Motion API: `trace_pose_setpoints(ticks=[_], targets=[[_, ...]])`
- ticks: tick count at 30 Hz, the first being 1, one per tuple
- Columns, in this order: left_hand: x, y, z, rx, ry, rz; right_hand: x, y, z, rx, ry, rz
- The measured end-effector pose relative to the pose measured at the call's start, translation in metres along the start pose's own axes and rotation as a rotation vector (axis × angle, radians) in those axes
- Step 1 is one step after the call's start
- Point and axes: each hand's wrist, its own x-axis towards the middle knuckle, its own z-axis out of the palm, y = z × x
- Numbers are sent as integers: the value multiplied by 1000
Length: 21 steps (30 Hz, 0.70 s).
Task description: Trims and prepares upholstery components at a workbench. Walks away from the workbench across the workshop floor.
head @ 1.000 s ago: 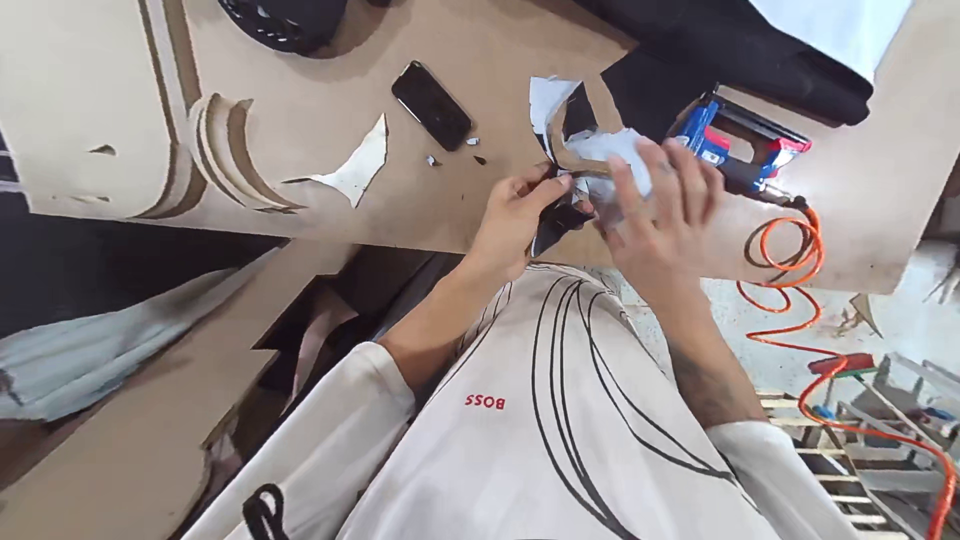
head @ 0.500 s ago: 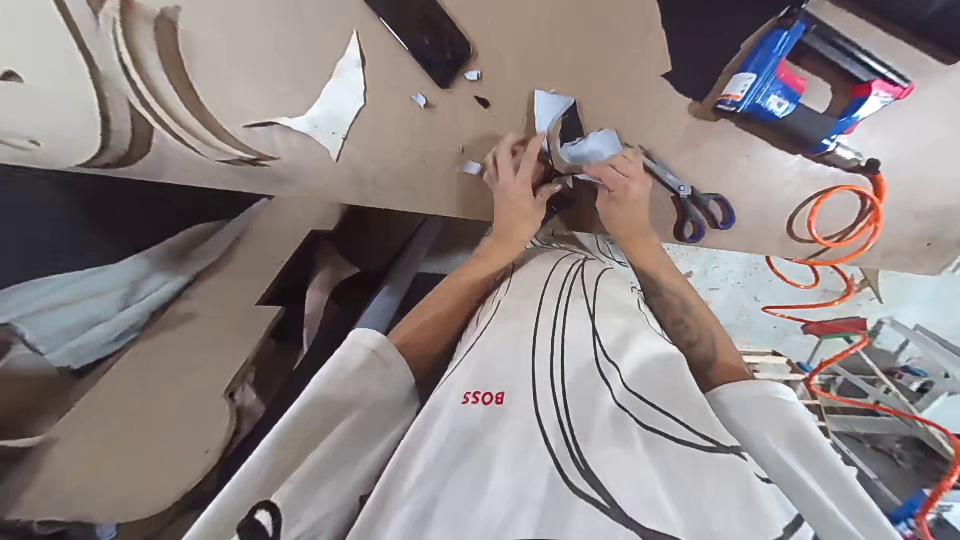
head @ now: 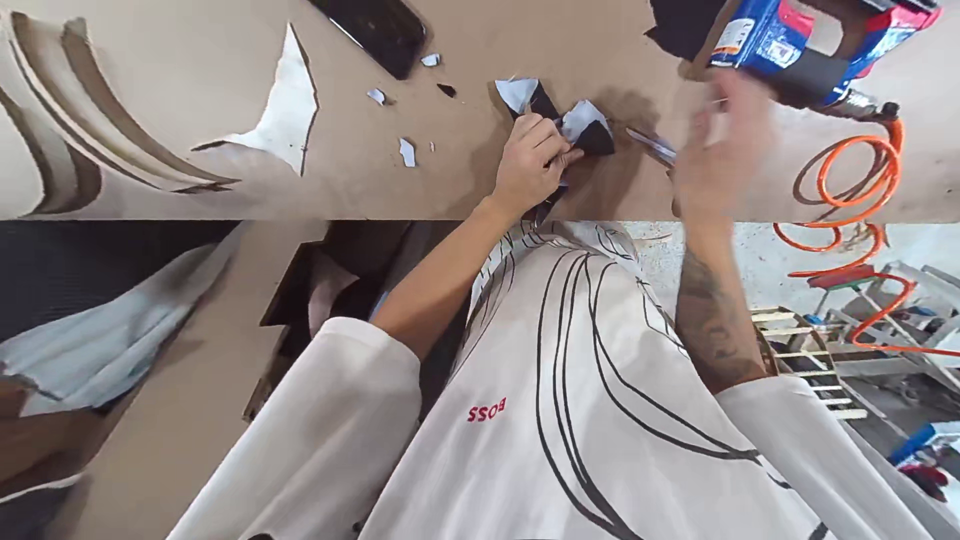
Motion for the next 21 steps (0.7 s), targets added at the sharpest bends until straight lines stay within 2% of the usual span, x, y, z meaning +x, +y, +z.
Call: trace_pose_setpoints(ticks=[3, 5, 8, 11, 13, 15, 18, 21], targets=[[2, 2, -1, 30, -45, -6, 18, 50, -52, -150, 32, 149], [4, 1, -3, 30, -80, 21, 23, 65, -63, -104, -39, 129], [0, 2, -4, -5, -89, 84, 18, 30, -43, 105, -301, 155], [-5, 5, -6, 27, -74, 151, -2, -24, -3, 118, -511, 234], [-4, 5, -11, 33, -141, 186, -22, -39, 17, 138, -491, 251], [-2, 3, -15, -76, -195, 178, -27, -41, 31, 178, -466, 307], [4, 5, -15, -232, -152, 8, -27, -35, 33, 303, -525, 434], [9, 9, -10, -74, -174, -96, -27, -38, 36, 369, -494, 500]])
